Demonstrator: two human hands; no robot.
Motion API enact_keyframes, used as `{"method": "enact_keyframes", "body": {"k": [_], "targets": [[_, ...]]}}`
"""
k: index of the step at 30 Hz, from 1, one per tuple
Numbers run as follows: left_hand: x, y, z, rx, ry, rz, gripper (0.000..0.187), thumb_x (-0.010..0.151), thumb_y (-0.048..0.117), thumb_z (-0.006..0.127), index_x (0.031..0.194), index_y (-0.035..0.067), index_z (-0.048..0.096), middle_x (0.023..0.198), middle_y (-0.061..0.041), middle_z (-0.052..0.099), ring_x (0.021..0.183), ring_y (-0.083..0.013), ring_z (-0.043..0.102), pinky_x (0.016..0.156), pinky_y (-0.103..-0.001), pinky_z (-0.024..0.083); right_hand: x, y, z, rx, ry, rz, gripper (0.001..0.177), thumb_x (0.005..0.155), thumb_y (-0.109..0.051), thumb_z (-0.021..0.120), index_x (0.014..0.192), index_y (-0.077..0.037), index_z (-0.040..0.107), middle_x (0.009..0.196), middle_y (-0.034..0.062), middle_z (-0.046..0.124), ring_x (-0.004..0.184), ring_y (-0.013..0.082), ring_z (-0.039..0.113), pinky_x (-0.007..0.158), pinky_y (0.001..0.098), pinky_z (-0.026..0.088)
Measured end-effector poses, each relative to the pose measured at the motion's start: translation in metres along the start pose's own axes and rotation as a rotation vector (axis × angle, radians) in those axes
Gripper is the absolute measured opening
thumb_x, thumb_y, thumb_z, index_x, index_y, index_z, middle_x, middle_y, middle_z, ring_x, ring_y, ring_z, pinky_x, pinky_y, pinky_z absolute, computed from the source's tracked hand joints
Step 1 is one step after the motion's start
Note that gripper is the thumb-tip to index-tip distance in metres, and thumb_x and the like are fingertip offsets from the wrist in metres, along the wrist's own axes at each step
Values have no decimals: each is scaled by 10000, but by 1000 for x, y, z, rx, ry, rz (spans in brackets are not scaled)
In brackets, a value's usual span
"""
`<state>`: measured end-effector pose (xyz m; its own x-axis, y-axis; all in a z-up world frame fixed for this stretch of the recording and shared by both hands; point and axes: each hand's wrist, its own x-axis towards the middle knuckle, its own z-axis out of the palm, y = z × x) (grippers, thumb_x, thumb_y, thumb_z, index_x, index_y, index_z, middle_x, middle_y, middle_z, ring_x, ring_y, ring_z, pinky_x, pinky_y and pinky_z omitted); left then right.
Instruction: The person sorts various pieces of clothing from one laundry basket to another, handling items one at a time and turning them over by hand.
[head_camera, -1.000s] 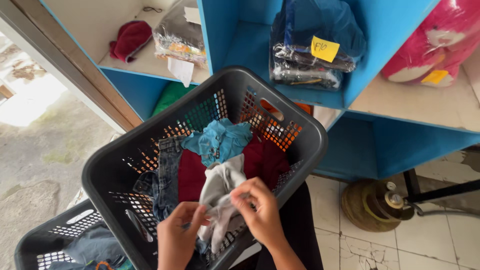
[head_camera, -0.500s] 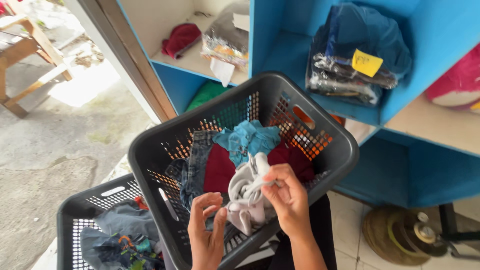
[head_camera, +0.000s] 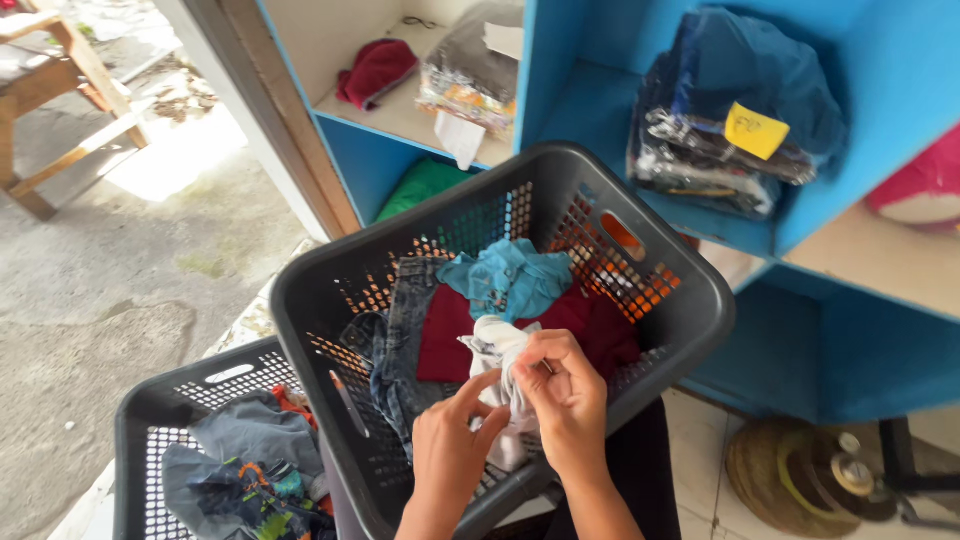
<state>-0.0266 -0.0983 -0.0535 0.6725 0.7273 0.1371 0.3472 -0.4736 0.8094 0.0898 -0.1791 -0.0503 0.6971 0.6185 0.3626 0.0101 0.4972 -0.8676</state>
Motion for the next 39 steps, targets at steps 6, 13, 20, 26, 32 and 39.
{"method": "enact_keyframes", "body": {"k": [6, 13, 20, 26, 32, 39], "targets": [[27, 7, -24, 10, 209, 204, 221, 749, 151, 804, 954, 86, 752, 882, -66, 767, 659, -292, 698, 593, -374, 534, 38, -35, 35, -346, -169, -177, 239, 920, 29, 693, 1145, 3, 615, 1218, 99, 537, 1130, 187, 591, 986, 289, 492], [56, -11, -33, -175, 235, 159, 205, 773, 105, 817, 945, 15, 753, 809, -84, 752, 748, -184, 768, 650, -292, 560, 40, 4, 15, -468, -63, -6, 353, 832, -6, 768, 1141, -4, 599, 1100, 87, 681, 984, 150, 723, 862, 279, 583], [82, -21, -38, -1236, -238, -309, 138, 975, 213, 629, 910, 109, 692, 909, 24, 724, 905, -100, 635, 861, -279, 488, 55, 18, -31, -336, 18, 177, 165, 900, -1, 731, 1036, 37, 645, 953, 83, 722, 889, 131, 695, 799, 278, 564], [104, -15, -44, -1186, -276, -237, 155, 1009, 233, 666, 930, 100, 681, 1108, -28, 585, 1008, -122, 575, 932, -305, 469, 72, -30, 8, -893, 48, -517, 252, 830, -89, 762, 1026, -31, 616, 1011, 111, 644, 891, 228, 620, 770, 276, 481], [110, -6, -49, -1024, -199, 39, 112, 935, 131, 732, 938, 21, 711, 1325, -50, 472, 1151, -113, 546, 980, -318, 465, 89, -23, 17, -883, -189, -137, 166, 816, -140, 816, 913, -45, 721, 733, 34, 699, 602, 137, 634, 574, 259, 486], [109, -12, -72, -804, -285, 213, 400, 888, 104, 699, 1267, 88, 573, 1391, -72, 515, 1200, -174, 589, 988, -315, 475, 112, -22, 11, -288, -175, 36, 60, 940, -47, 699, 945, 8, 676, 862, 25, 679, 801, 57, 638, 723, 231, 501]]}}
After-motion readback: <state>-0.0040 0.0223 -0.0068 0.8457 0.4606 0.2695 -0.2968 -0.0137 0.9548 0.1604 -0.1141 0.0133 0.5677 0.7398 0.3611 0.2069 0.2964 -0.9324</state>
